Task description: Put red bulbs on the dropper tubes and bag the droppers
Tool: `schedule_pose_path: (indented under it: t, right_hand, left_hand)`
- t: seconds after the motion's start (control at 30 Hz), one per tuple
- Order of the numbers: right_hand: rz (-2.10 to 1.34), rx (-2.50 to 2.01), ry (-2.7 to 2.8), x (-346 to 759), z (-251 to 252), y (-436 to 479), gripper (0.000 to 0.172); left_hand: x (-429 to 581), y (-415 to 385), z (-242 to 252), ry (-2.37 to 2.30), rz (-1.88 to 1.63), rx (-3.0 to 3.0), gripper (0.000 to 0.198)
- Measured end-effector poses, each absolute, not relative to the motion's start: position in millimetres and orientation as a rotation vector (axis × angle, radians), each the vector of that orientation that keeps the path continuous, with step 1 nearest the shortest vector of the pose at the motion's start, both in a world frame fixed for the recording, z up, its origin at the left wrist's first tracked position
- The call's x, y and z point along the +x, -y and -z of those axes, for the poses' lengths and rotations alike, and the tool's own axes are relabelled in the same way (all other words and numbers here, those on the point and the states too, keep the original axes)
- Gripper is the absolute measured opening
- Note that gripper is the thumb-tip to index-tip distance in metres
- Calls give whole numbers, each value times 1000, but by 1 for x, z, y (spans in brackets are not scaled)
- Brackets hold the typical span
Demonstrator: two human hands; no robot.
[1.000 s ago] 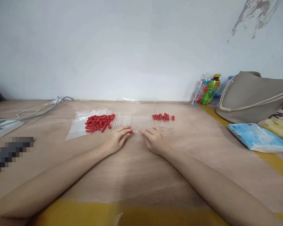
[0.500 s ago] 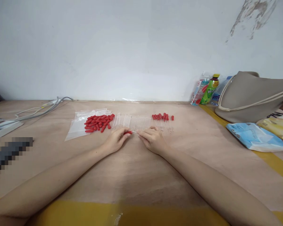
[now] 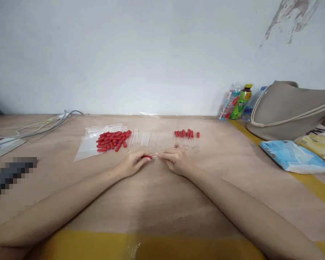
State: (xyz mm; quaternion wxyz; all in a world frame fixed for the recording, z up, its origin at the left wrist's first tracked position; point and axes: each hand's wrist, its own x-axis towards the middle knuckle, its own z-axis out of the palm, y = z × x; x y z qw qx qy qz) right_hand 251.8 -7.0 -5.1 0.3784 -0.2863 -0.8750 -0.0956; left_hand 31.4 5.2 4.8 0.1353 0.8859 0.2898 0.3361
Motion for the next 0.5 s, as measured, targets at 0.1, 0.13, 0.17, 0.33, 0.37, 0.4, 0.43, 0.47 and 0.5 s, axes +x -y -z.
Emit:
schedule_pose_path:
  t: [0.1,0.13,0.17,0.33,0.37,0.4,0.43,0.47,0.5]
  right_hand:
    - [358,-780,2271,250,2,11,20]
    - [395,-796,2276,249,1,12,19]
    - [430,-805,2281,248,0,13,18]
    - [533,-764,2344,247,1,12,19]
    - [533,-754,2356,247,1,12,20]
    - [527,-751,2361,247,0,12,20]
    - [516,-755,2362,246,0,13,20]
    - [504,-763,2360,245,0,13,21]
    - [494,-772,2360,244,-1,14,22]
  left_hand:
    - [32,-6,-2,-805,-998,2680,14]
    - [32,-7,-2,-791,-1009,2726,15]
    - [32,-8,-2,-779,-1020,2775,15]
    - [32,-9,-1,-674,-1022,3006,18]
    - [33,-9,-1,-653,-1009,3030,18]
    - [33,-9,-1,-640,-995,3043,19]
    - [33,-9,-1,-636,-986,3046,19]
    - [34,-8,-1,-635,-983,3044,20]
    - [34,-7,-1,-637,-982,3037,20]
